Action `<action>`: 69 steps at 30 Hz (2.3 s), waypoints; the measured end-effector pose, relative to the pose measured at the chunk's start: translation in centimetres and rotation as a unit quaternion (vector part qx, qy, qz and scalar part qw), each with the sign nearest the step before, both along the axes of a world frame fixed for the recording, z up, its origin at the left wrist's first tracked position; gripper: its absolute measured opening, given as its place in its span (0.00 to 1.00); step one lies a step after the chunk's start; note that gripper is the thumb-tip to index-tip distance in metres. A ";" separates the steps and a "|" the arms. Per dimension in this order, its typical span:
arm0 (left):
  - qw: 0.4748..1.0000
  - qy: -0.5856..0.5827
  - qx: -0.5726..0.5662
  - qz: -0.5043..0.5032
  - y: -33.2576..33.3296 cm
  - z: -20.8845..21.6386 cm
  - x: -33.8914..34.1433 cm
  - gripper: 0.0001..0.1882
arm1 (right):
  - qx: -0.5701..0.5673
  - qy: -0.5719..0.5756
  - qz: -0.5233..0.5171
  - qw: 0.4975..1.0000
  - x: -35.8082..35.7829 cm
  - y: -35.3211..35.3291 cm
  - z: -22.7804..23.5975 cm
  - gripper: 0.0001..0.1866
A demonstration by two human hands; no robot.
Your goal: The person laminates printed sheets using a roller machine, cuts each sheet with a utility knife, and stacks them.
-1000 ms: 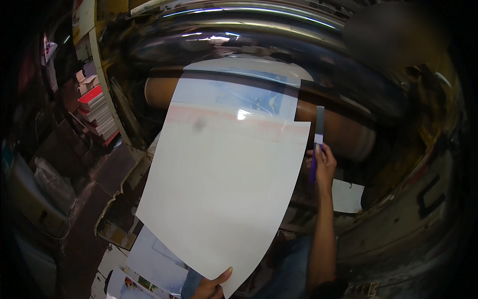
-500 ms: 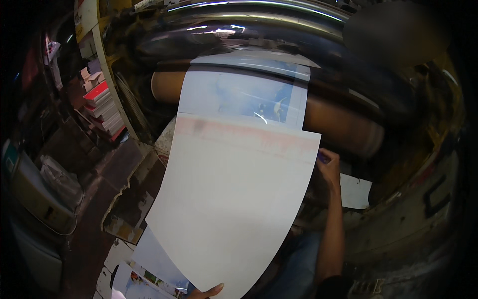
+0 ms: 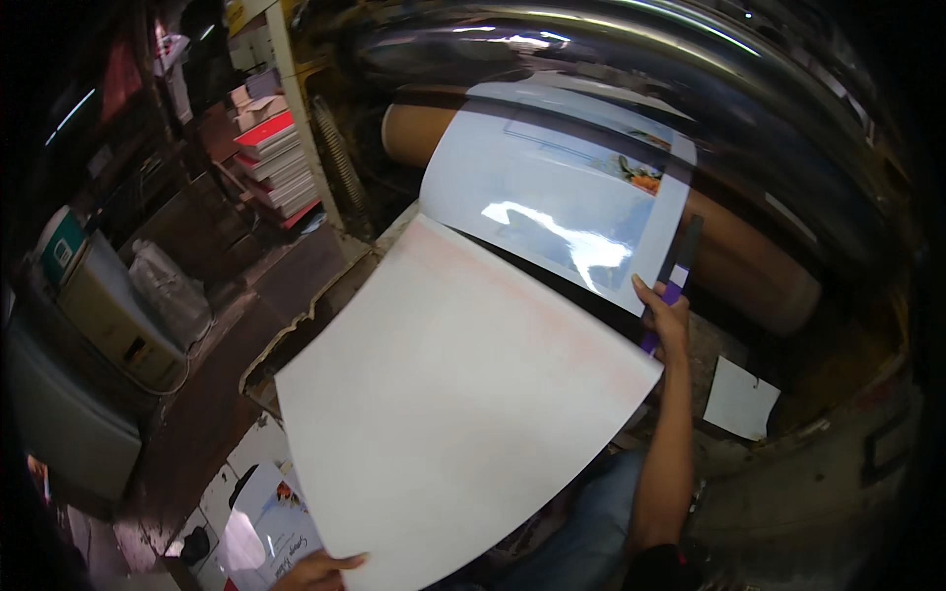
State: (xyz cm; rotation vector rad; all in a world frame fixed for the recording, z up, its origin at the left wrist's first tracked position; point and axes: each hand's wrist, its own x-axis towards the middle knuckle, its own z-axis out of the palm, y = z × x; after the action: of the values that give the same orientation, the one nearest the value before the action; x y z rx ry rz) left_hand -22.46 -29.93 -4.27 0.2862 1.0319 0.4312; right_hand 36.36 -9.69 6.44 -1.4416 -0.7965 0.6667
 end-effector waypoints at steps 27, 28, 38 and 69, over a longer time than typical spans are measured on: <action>0.592 0.789 -0.109 -0.118 -20.4 -19.3 -27.1 0.48 | -0.040 -0.100 0.147 0.983 -8.8 -12.0 -4.7 0.20; 0.621 0.776 -0.004 -0.108 -16.5 -20.8 -26.5 0.47 | -0.058 -0.046 0.153 0.985 -10.2 -12.6 -4.2 0.22; 0.811 -0.473 0.335 0.081 17.4 -2.9 15.4 0.33 | -0.082 0.003 0.345 0.935 -9.5 -10.6 -3.7 0.25; 0.871 0.033 0.468 0.147 12.5 -0.4 17.7 0.23 | 0.060 0.103 -0.106 0.987 2.1 -6.4 -3.9 0.17</action>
State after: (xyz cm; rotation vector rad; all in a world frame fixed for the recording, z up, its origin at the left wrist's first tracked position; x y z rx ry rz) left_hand -4.80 -17.46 -4.64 1.0229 0.8656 1.2059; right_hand 38.47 -16.07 2.55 -1.3030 -0.5051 0.5826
